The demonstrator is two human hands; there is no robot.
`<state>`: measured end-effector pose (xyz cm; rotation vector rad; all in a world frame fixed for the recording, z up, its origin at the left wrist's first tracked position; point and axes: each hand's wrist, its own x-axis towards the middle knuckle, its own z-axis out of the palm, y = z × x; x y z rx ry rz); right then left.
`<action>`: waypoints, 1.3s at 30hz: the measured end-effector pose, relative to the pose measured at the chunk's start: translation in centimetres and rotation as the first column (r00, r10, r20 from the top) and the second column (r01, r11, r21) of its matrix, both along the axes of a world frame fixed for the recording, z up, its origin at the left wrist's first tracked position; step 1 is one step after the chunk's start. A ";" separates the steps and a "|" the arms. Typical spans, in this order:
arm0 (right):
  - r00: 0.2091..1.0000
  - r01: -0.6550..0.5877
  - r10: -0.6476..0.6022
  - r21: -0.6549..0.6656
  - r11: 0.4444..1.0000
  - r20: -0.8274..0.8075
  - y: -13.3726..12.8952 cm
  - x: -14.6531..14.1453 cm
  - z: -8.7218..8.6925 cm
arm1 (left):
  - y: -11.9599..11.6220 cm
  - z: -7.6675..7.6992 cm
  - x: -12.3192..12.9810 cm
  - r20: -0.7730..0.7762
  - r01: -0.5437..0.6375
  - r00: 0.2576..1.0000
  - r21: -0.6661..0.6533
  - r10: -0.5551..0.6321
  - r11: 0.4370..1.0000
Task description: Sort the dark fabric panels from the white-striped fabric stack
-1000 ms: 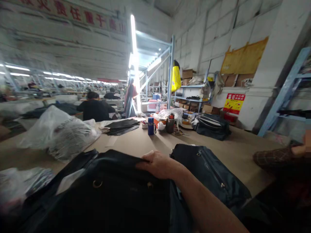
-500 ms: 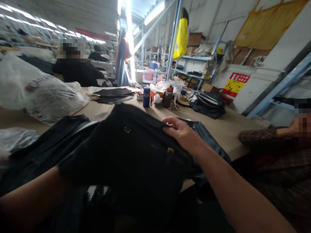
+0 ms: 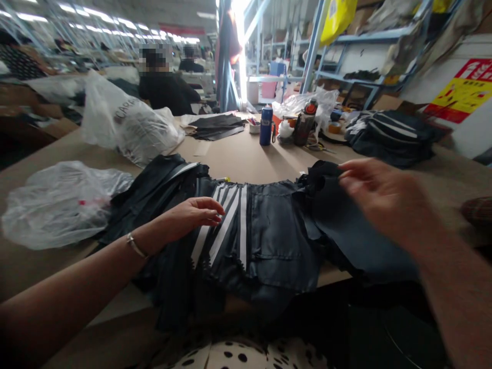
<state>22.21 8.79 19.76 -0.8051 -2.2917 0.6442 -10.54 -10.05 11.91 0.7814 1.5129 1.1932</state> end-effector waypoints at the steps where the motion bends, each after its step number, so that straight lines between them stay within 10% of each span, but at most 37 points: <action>1: 0.994 -0.046 0.043 0.030 0.999 0.105 -1.9 -2.8 -1.6 | 0.1 0.0 0.6 0.020 0.006 1.000 -0.014 -0.006 1.000; 4: 0.920 -0.267 0.266 -0.037 0.963 0.286 -6.5 -10.5 -7.2 | 0.4 -0.5 2.0 0.098 -0.001 0.995 -0.016 0.002 1.000; 11: 0.923 -0.123 0.189 -0.208 0.970 0.336 -7.5 -16.9 -14.6 | 0.5 -2.7 2.4 0.110 -0.028 0.994 -0.020 0.030 0.999; 19: 0.978 -0.142 0.198 -0.485 0.863 0.065 -4.4 -13.4 -13.9 | 1.4 -1.3 3.5 0.136 -0.024 0.990 -0.016 0.026 1.000; 30: 0.907 -0.402 0.155 -0.696 0.594 -0.391 -9.8 -13.4 -11.8 | 3.0 0.5 5.9 0.096 0.011 0.995 -0.042 -0.007 0.999; 35: 0.948 -0.278 0.090 -0.654 0.703 -0.305 -9.0 -11.8 -10.5 | 2.5 1.5 5.0 0.215 -0.012 0.976 -0.048 0.022 0.999; 39: 0.928 -0.343 0.139 -0.650 0.679 -0.344 -8.9 -11.5 -10.7 | 2.7 1.0 5.7 0.213 0.084 0.975 -0.060 -0.070 0.995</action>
